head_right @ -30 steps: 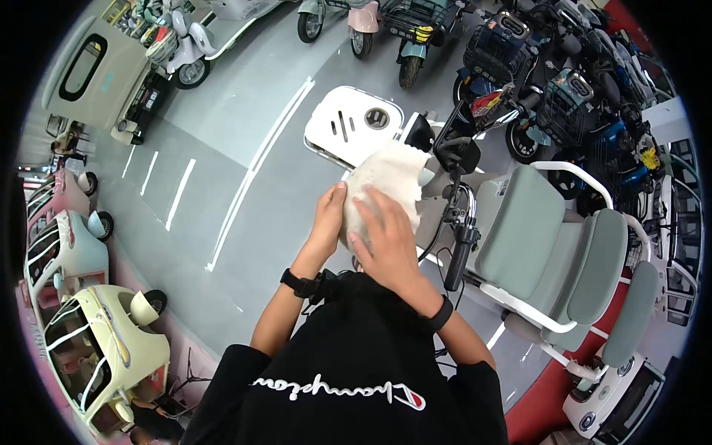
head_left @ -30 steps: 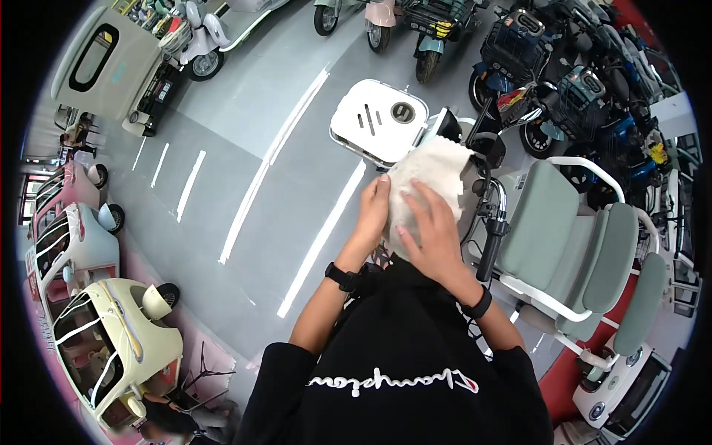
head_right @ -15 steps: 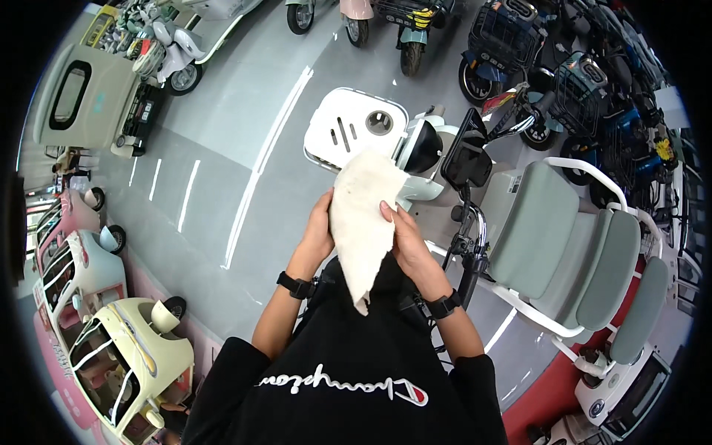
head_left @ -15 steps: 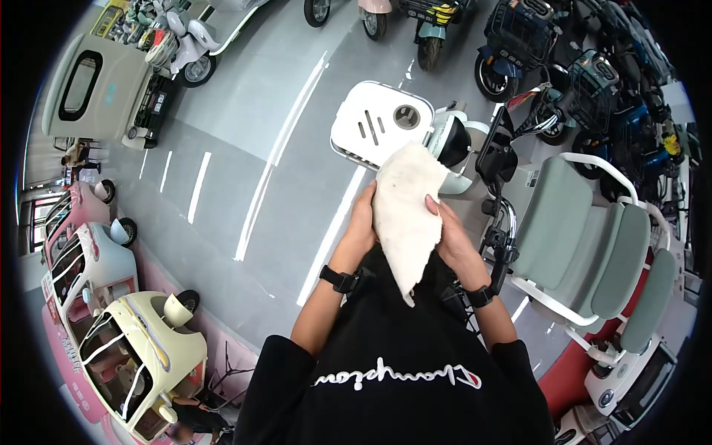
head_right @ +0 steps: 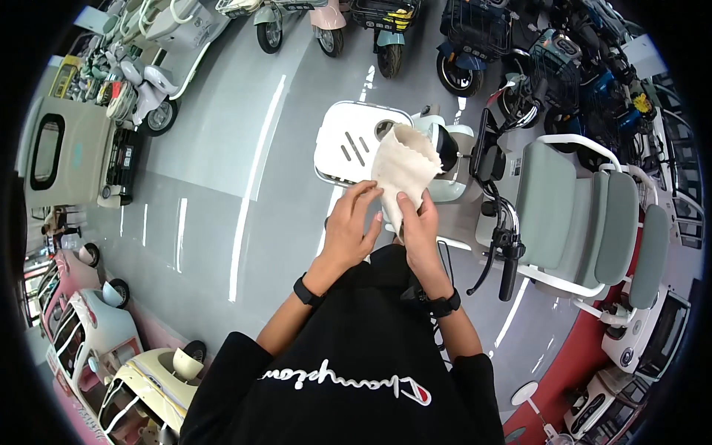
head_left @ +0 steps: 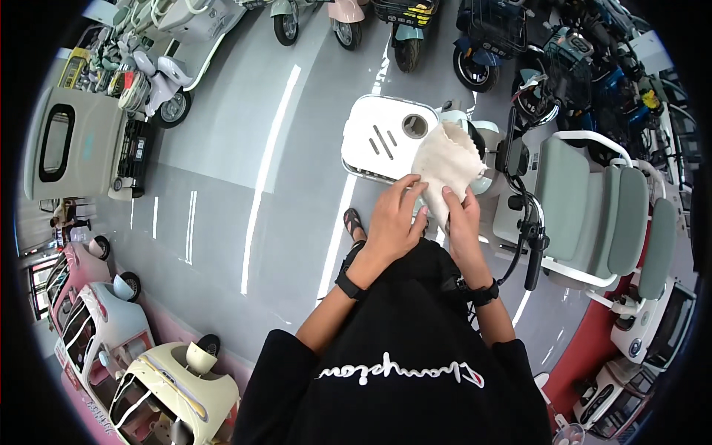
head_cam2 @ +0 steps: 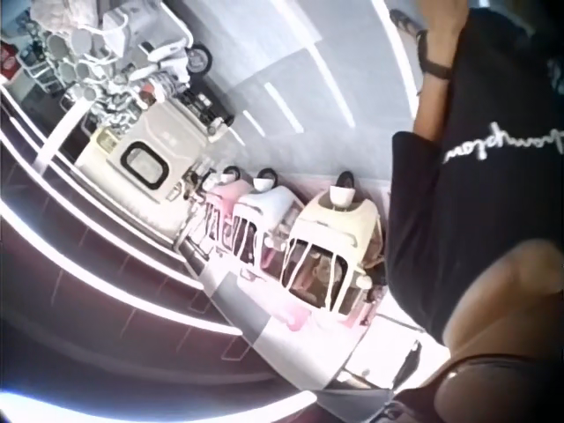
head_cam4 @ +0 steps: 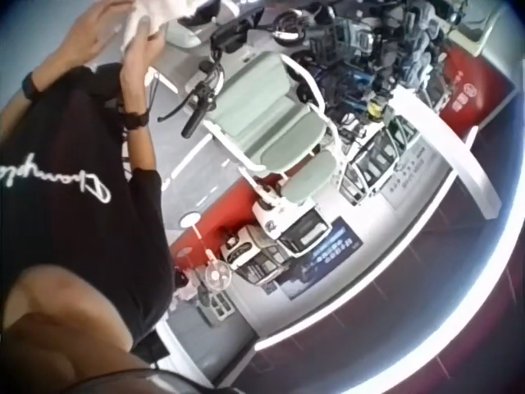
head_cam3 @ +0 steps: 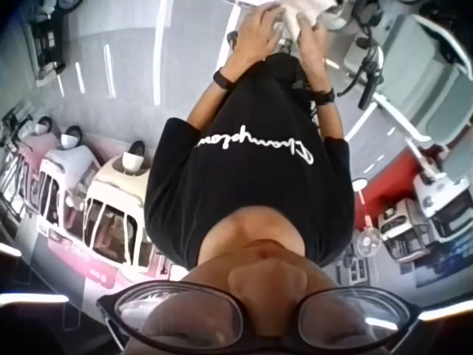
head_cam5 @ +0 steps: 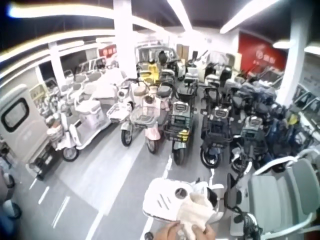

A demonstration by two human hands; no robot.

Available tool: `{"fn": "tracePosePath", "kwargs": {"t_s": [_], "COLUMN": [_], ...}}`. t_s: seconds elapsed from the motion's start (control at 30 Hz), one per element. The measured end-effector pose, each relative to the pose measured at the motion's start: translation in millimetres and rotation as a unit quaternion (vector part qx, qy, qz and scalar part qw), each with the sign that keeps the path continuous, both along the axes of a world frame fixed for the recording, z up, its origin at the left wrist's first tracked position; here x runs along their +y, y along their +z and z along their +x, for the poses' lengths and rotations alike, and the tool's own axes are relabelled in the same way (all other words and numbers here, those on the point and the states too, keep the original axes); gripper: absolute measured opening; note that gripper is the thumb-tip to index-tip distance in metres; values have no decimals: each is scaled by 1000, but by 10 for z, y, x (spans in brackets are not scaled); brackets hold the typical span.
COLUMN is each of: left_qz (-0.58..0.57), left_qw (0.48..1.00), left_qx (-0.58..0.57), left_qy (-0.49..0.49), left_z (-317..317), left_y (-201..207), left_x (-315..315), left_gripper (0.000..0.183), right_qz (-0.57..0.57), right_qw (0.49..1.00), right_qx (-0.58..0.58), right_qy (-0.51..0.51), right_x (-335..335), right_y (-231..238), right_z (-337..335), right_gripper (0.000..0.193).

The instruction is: Cleaning and detailing various electric scooters and motorcycles in a showroom using a white cloth.

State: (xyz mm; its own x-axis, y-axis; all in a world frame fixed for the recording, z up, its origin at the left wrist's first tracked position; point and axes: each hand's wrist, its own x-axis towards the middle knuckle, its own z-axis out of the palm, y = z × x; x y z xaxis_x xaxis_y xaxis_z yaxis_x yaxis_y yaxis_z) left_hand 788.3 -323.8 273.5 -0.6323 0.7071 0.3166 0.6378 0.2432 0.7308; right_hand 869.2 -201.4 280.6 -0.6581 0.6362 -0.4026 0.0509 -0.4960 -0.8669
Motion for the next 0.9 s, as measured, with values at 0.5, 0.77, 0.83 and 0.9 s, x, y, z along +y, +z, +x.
{"fn": "tracePosePath", "kwargs": {"t_s": [0.5,0.77,0.83,0.9], "left_qz": [127,99,77,81], "left_qw": [786,811,774,756], "left_qx": [-596,-559,-620,-645], "left_qy": [-107,-142,-99,-76], "left_z": [-1010,-1285,-1341,-1375], "left_y": [300,227,233,204], "left_x": [-441,-337,-328,-355], "left_gripper": [55,45,41,43], "right_qz": [63,73,95,270], "right_qw": [995,993,990,958], "right_qx": [71,49,47,-13], "right_qy": [-11,81,90,100], "right_x": [-846,-590,-476,-440], "right_y": [230,378,267,109], "right_z": [-979,-1047,-980,-931], "right_gripper": [38,42,38,36]}}
